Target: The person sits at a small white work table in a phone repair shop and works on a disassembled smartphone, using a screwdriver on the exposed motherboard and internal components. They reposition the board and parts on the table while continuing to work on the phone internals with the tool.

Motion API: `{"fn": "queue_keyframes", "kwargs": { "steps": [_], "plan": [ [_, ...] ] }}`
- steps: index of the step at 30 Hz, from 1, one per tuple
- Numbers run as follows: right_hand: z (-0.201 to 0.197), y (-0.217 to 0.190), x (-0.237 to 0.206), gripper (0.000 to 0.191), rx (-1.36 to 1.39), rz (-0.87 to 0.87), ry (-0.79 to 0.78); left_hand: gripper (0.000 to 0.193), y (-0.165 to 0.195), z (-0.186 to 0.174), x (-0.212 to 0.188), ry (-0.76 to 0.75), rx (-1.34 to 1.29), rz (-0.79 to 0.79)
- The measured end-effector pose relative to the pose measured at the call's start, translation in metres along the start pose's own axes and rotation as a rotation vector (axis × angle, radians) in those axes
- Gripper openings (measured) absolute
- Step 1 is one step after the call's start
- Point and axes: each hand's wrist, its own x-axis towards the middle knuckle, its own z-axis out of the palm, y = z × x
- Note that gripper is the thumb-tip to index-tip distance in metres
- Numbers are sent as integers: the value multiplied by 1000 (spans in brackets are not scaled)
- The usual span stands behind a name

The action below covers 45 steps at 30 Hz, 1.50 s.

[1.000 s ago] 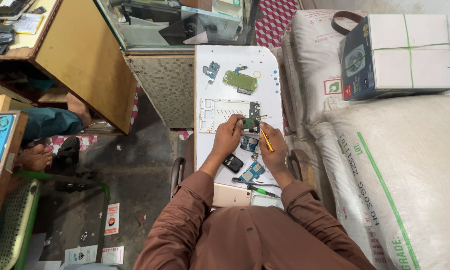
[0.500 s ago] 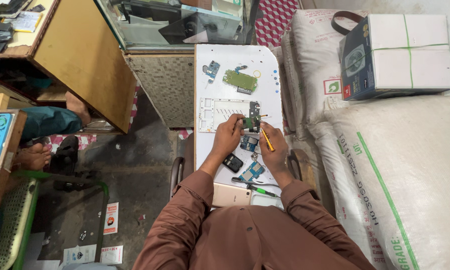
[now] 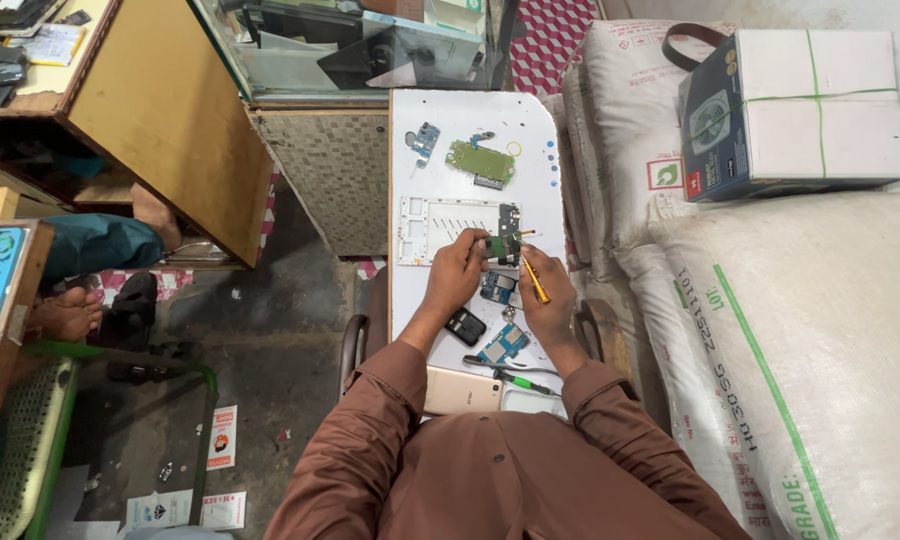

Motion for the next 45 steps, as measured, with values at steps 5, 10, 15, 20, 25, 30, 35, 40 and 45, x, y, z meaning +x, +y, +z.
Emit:
{"fn": "queue_keyframes", "kwargs": {
  "steps": [5,10,15,20,25,30,35,40,45],
  "plan": [
    [0,1,-1,29,-11,17,-5,21,0,0,0,0,13,-5],
    [1,2,-1,29,-8,10,12,20,1,0,1,-6,11,-11],
    [0,3,-2,30,-21,23,-8,21,2,0,0,-10,6,-25],
    [1,3,-2,30,-11,42,-7,20,3,0,0,-3,2,-18],
    [1,3,-1,27,-22,10,12,20,2,-1,0,-2,15,-11],
    [0,2,-2,28,-23,62,-10,20,2,0,0,-1,5,-15],
    [0,2,-1,27,-8,29,7,20,2,-1,1,0,4,-6],
    [0,1,-1,27,-14,10,11,20,2,-1,0,1,-8,-22],
    [-1,-1,-1,31,-33,-19,-41,19,2,0,0,7,-7,-13]
  ]
}}
